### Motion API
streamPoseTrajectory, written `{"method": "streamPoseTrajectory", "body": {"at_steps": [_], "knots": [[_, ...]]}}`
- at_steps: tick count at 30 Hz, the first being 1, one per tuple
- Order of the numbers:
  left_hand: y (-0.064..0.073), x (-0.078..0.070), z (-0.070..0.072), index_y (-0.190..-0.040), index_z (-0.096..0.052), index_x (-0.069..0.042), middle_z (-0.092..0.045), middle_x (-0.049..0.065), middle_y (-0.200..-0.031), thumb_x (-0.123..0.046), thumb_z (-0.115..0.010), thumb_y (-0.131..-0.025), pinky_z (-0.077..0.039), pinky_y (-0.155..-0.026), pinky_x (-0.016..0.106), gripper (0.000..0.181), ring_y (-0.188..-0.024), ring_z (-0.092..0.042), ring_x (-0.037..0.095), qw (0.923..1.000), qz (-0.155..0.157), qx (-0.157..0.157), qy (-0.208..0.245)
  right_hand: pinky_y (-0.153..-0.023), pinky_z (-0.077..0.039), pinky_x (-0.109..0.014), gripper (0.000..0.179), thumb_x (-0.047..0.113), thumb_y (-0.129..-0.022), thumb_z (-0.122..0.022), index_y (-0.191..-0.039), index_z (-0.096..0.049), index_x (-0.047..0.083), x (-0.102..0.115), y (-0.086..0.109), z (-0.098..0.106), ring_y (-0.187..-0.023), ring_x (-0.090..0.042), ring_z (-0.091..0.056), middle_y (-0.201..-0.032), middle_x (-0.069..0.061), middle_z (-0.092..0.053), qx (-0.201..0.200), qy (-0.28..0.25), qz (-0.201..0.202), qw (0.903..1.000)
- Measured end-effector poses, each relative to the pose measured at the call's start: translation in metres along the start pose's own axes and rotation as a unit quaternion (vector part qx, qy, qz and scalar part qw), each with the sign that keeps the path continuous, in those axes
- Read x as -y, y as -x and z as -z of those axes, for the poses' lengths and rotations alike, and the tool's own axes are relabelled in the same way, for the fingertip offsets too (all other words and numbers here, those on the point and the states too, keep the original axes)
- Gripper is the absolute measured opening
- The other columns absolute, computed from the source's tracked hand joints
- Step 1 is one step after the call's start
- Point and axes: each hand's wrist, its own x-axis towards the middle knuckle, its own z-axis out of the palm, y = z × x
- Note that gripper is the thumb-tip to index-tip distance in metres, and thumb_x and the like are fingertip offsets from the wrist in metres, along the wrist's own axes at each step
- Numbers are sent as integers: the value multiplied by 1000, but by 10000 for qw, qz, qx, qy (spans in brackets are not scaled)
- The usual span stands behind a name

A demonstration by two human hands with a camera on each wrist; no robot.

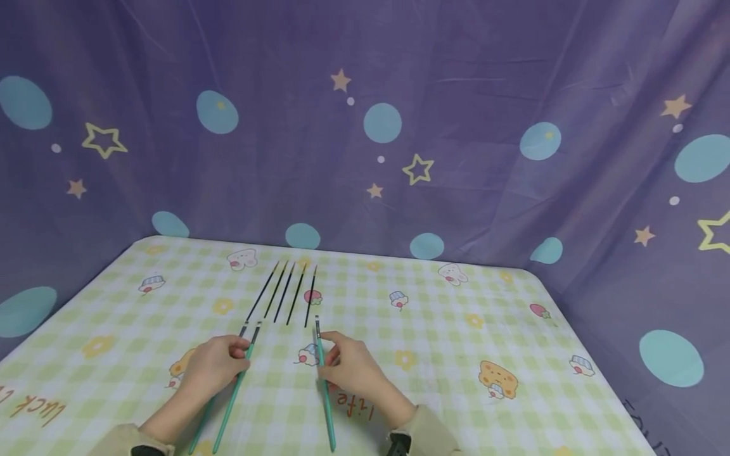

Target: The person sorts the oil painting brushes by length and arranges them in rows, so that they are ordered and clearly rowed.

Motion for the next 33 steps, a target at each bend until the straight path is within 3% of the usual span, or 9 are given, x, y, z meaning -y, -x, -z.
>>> {"method": "streamPoseTrajectory", "body": {"at_steps": [6,14,24,25,33], "knots": [[1,0,1,-104,-63,5,-61,3,-80,-6,-64,-77,-47,-50,27,29,-55,-55,9,10000,-51,1,-16,-44,-49,-20,57,1,-77,-65,-130,-46,5,12,-8,-22,-48,-9,-57,-73,4,-55,134,-404,-90,9991],[0,2,-1,-104,-63,5,-61,2,-78,-6,-64,-76,-45,-49,26,29,-53,-53,9,9999,-102,-71,-100,-43,-47,-18,57,4,-76,-69,-129,-48,6,25,-18,-47,-43,-9,-57,-66,7,-57,181,-282,-209,9992],[0,2,-1,-104,-62,6,-61,2,-76,-6,-64,-76,-46,-49,26,31,-52,-55,9,9999,-134,-70,-69,-56,-50,-18,57,8,-75,-70,-128,-49,7,35,-31,-68,-40,-7,-56,-61,10,-57,-78,-120,-523,9985],[0,2,0,-104,-62,6,-61,2,-76,-7,-64,-76,-46,-48,26,31,-52,-54,9,9998,-153,-81,-84,-50,-48,-16,58,6,-75,-70,-128,-49,6,35,-32,-71,-39,-7,-56,-60,8,-57,-90,-186,-543,9983],[1,1,0,-102,-63,5,-61,1,-74,-7,-64,-74,-44,-48,26,30,-52,-54,9,9993,-263,-174,-216,-54,-45,-12,60,7,-72,-71,-128,-49,5,41,-38,-84,-35,-6,-54,-52,7,-55,-367,56,-719,9967]]}}
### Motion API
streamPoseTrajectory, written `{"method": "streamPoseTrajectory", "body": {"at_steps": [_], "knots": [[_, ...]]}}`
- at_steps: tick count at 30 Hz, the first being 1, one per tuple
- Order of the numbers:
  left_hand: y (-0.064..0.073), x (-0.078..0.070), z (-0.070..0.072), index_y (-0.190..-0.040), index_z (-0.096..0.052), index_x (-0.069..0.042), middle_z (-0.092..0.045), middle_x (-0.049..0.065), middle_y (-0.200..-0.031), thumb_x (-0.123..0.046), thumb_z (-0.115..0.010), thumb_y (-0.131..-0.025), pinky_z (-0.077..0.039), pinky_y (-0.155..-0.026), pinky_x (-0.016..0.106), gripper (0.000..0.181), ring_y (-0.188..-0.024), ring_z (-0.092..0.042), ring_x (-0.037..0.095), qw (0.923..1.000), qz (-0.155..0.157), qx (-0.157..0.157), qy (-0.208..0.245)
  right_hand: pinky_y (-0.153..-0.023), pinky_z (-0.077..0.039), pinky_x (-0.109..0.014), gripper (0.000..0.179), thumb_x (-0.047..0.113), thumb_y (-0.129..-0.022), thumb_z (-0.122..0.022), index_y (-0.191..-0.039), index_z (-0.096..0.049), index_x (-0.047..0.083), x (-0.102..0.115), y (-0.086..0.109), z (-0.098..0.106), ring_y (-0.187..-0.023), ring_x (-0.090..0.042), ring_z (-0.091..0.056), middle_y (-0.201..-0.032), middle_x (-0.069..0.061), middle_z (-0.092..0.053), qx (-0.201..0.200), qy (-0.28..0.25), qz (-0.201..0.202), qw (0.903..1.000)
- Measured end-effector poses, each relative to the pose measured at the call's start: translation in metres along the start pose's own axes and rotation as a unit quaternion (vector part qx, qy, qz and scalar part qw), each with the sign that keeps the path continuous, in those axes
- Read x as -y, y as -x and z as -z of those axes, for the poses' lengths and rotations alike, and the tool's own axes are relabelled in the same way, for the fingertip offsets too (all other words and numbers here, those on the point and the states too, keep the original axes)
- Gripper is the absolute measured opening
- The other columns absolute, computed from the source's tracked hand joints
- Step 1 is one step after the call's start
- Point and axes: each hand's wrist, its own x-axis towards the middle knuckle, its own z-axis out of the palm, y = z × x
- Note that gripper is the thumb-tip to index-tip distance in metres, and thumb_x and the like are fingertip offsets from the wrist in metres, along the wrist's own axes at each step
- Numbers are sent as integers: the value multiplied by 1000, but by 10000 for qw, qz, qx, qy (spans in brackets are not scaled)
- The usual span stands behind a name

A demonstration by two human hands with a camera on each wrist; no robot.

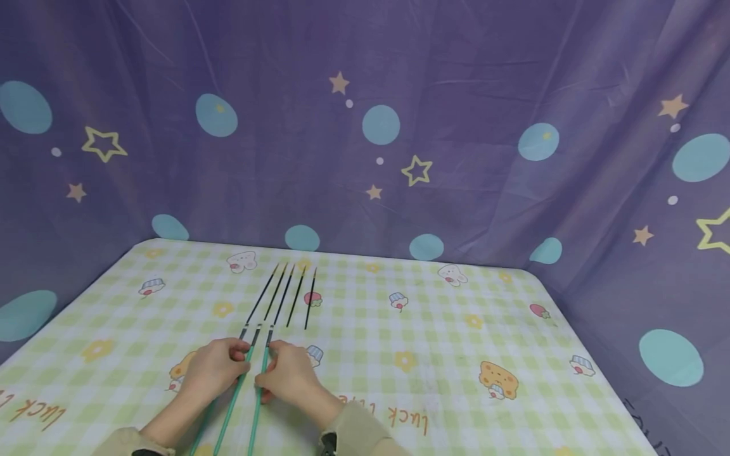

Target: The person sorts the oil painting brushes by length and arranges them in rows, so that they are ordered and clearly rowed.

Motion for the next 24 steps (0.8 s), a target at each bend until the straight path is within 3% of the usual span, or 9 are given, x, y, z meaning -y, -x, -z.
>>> {"method": "streamPoseTrajectory", "body": {"at_steps": [9,12,16,24], "knots": [[0,1,-1,-99,-65,4,-60,-2,-71,-7,-64,-72,-40,-50,26,29,-53,-51,9,9998,-106,-130,-123,-57,-44,-9,54,5,-69,-70,-121,-54,4,6,-2,-6,-32,-4,-51,-44,7,-52,-305,341,-10,9990],[0,1,-1,-99,-65,4,-60,-2,-71,-7,-64,-72,-40,-50,26,29,-53,-51,9,9997,-101,-144,-145,-52,-43,-11,39,6,-68,-70,-106,-61,6,7,-3,-8,-30,-3,-49,-41,7,-50,-441,497,-39,9978],[-1,0,-1,-100,-64,4,-61,-1,-72,-7,-64,-73,-41,-49,26,30,-53,-51,9,9998,-52,-111,-135,-58,-44,-14,19,9,-66,-71,-81,-60,12,8,-4,-9,-31,-2,-47,-39,8,-50,-592,879,-89,9943],[0,-1,0,-101,-64,5,-61,0,-73,-6,-64,-73,-42,-49,26,30,-51,-52,8,9999,-20,-99,-114,-65,-42,-24,15,13,-65,-73,-72,-59,13,10,-7,-9,-55,-9,-54,-43,8,-50,-640,1517,52,9863]]}}
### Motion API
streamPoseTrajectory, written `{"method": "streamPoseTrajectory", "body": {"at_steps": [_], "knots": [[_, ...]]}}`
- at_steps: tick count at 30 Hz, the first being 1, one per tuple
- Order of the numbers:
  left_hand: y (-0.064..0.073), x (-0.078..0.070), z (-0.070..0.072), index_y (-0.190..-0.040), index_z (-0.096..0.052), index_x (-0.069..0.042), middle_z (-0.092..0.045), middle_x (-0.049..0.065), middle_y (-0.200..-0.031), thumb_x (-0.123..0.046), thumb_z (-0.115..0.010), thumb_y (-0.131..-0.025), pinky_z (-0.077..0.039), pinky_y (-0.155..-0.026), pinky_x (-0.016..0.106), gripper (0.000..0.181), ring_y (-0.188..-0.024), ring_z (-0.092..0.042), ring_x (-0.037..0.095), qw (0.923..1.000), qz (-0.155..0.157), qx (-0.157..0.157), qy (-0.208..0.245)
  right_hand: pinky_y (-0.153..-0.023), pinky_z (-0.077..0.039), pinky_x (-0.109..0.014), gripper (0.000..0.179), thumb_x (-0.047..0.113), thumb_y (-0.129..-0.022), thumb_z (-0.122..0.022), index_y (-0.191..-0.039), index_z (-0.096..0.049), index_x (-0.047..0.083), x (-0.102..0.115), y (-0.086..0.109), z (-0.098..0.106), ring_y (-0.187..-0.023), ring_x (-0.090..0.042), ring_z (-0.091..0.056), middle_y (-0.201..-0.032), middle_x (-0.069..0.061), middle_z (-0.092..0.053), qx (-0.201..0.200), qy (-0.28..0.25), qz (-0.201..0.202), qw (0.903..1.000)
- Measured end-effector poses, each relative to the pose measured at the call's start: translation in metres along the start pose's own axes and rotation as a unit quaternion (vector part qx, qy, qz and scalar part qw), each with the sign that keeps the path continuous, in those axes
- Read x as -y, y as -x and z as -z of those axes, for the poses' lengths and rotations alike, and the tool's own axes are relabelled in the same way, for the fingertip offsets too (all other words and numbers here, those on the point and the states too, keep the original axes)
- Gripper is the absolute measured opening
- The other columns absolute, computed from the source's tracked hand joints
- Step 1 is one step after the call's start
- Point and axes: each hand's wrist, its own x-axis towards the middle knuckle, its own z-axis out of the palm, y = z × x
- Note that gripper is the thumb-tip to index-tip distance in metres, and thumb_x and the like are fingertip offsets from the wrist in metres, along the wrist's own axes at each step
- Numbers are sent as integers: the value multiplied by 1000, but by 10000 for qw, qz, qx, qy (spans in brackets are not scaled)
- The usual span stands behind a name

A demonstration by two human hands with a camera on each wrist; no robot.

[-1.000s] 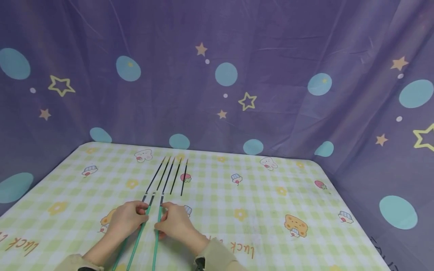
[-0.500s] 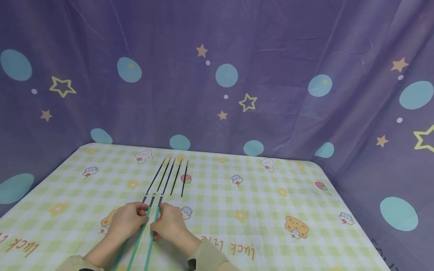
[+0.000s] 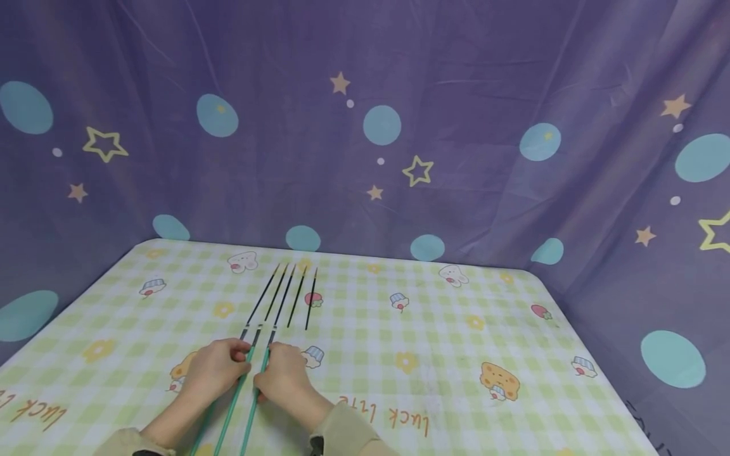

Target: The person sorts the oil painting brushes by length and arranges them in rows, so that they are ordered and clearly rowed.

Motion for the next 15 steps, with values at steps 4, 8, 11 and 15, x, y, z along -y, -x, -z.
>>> {"method": "streamPoseTrajectory", "body": {"at_steps": [4,8,11,15], "knots": [[1,0,1,-101,-64,5,-61,0,-73,-6,-64,-73,-42,-49,26,30,-51,-52,8,10000,25,29,13,-69,-43,-24,15,13,-67,-72,-75,-60,13,2,2,2,-50,-6,-53,-40,8,-50,84,-54,-37,9999],[1,0,2,-101,-64,4,-61,0,-73,-7,-65,-73,-42,-49,26,30,-52,-53,8,10000,31,51,29,-56,-43,-19,14,10,-70,-71,-76,-58,12,1,7,6,-36,-3,-49,-40,6,-51,233,-605,-154,9978],[2,-1,3,-101,-64,4,-61,0,-73,-8,-65,-74,-43,-49,26,30,-52,-53,8,10000,30,63,46,-44,-39,-17,14,7,-73,-68,-73,-55,10,-2,10,11,-32,-4,-48,-43,5,-52,300,-988,-142,9946],[1,0,4,-101,-64,4,-61,0,-73,-9,-66,-74,-41,-49,26,30,-51,-52,8,10000,16,47,69,-42,-36,-17,16,8,-75,-66,-89,-61,2,-12,12,20,-35,-5,-47,-47,6,-53,248,-1106,-7,9936]]}}
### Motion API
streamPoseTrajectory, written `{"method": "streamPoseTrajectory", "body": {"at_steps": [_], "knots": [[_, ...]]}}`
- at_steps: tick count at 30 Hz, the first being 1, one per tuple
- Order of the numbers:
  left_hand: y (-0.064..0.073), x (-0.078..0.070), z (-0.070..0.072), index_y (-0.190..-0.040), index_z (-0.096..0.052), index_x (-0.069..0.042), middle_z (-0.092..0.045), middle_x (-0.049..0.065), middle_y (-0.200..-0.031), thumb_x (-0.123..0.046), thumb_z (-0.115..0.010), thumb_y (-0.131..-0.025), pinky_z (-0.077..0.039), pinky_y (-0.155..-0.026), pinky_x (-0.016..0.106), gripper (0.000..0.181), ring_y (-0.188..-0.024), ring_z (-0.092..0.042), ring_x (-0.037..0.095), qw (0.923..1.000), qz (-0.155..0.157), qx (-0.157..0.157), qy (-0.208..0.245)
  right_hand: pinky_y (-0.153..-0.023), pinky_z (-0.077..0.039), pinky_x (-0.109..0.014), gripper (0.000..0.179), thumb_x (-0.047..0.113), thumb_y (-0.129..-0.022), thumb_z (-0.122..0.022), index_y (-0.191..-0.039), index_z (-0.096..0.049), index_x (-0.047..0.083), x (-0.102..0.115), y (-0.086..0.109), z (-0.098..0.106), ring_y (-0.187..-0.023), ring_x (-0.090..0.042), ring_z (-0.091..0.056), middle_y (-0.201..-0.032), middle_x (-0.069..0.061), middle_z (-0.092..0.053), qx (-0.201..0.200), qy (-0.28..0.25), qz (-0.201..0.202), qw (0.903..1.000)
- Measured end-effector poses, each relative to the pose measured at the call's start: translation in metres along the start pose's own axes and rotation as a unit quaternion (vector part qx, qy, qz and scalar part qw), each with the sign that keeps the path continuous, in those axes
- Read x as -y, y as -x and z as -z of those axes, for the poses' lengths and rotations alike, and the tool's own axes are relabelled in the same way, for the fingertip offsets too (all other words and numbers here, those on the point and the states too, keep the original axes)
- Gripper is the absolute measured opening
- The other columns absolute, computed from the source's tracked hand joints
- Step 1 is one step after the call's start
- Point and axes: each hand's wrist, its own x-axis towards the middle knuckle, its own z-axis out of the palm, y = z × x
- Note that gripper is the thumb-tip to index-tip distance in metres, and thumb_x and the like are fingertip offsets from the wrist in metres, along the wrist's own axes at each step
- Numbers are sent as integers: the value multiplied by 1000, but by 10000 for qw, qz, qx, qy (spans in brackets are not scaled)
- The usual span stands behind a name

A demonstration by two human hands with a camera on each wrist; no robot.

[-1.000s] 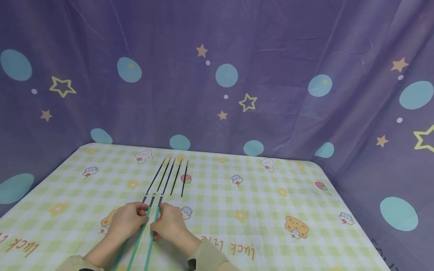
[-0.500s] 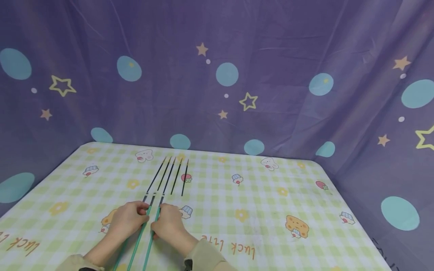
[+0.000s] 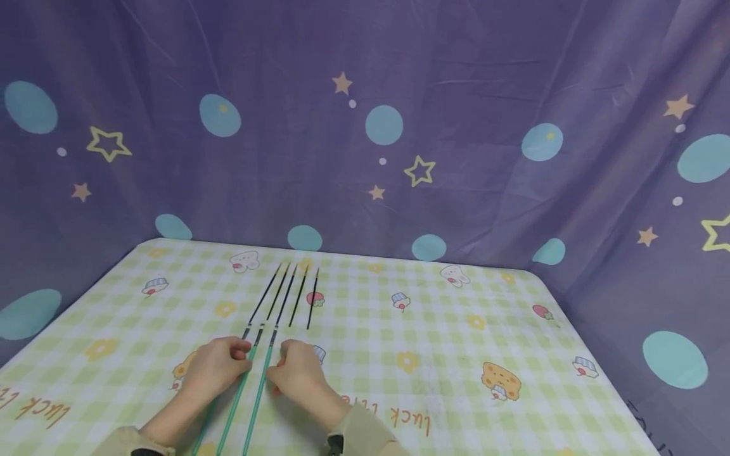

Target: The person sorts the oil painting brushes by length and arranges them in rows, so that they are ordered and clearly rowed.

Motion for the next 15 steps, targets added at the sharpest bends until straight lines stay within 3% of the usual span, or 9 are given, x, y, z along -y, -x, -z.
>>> {"method": "streamPoseTrajectory", "body": {"at_steps": [4,9,15], "knots": [[-2,0,1,-101,-64,3,-62,0,-75,-11,-66,-74,-40,-51,26,30,-54,-53,9,10000,-62,-62,-27,-44,-38,-18,34,11,-77,-65,-110,-62,3,-10,1,13,-40,-5,-47,-54,8,-55,-118,-9,83,9999],[-4,-8,1,-102,-65,0,-64,1,-79,-16,-66,-77,-41,-53,28,29,-63,-54,12,9996,-204,-86,-146,-43,-38,-21,23,15,-80,-65,-101,-65,6,-26,3,31,-45,-5,-46,-62,8,-56,-251,-22,189,9995],[-7,-26,-6,-103,-65,-3,-64,4,-83,-19,-63,-80,-41,-53,28,28,-63,-54,13,9991,-397,-144,-21,-43,-38,-22,22,16,-81,-64,-100,-65,5,-49,6,56,-46,-6,-48,-65,5,-57,-410,-60,209,9989]]}}
